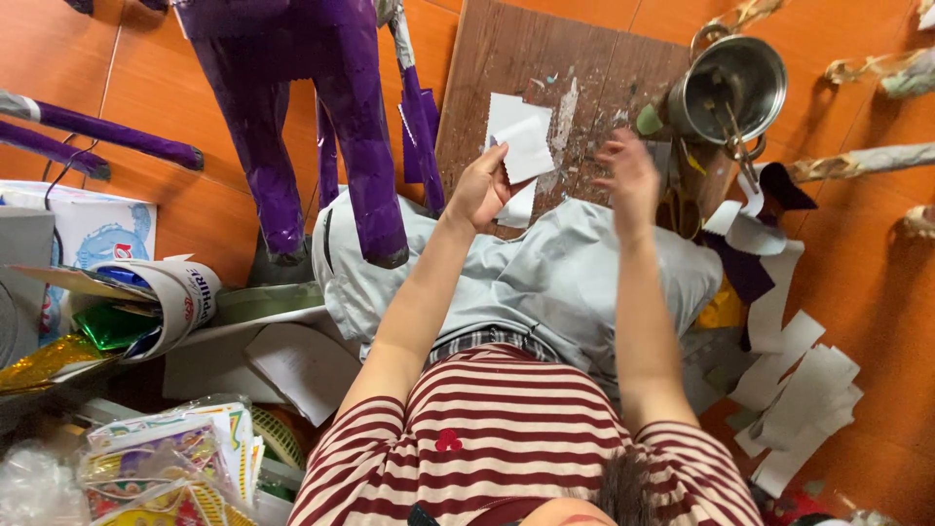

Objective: Applying purple paper strips to a pinata frame using glue and a paintbrush.

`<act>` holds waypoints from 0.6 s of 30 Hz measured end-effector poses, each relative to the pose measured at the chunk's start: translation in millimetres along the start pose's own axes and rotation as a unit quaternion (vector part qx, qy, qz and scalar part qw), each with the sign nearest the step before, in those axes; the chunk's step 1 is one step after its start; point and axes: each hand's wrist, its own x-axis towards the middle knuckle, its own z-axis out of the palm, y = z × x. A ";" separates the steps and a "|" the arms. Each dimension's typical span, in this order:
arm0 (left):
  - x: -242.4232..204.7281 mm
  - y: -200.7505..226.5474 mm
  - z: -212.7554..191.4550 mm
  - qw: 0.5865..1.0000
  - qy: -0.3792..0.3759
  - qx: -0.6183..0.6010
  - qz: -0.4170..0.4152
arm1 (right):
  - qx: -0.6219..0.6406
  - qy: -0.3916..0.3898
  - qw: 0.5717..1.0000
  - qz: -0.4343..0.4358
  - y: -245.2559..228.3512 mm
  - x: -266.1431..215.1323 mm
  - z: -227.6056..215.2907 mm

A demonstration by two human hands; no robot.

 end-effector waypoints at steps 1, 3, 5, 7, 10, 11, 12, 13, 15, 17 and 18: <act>2.7 -0.7 2.0 1.000 -0.002 0.000 0.005 | 0.000 -0.005 1.000 -0.002 -12.9 -10.8 19.8; -2.3 -5.4 1.4 1.000 -0.012 0.010 0.008 | -0.312 -0.120 0.904 -0.267 -34.5 -44.6 59.3; -8.5 -1.5 5.4 1.000 -0.009 0.011 0.015 | -0.381 -0.110 0.853 -0.340 -24.4 -45.1 57.0; -14.4 7.9 16.6 1.000 -0.010 0.014 0.026 | -0.444 -0.097 0.789 -0.414 -25.2 -39.8 60.3; -30.8 9.9 25.8 0.999 -0.008 0.023 0.030 | -0.402 -0.090 0.816 -0.406 -39.8 -39.6 69.5; -32.1 7.5 23.2 1.000 -0.013 0.016 0.019 | -0.401 -0.112 0.811 -0.411 -47.2 -40.7 74.7; -31.4 8.8 21.4 1.000 -0.021 0.012 0.009 | -0.399 -0.134 0.804 -0.420 -55.3 -38.9 82.4; -36.6 7.7 22.3 0.999 -0.023 0.013 0.019 | -0.396 -0.140 0.801 -0.427 -60.6 -39.8 85.0; -41.6 10.2 26.4 0.995 0.009 0.095 -0.011 | -0.395 -0.143 0.808 -0.414 -73.3 -34.6 93.1; -65.0 20.0 52.5 0.961 0.104 0.248 0.059 | -0.387 -0.151 0.815 -0.404 -83.0 -34.1 93.5; -76.8 24.3 65.8 0.891 0.199 0.393 0.113 | -0.382 -0.149 0.825 -0.389 -88.0 -34.0 93.4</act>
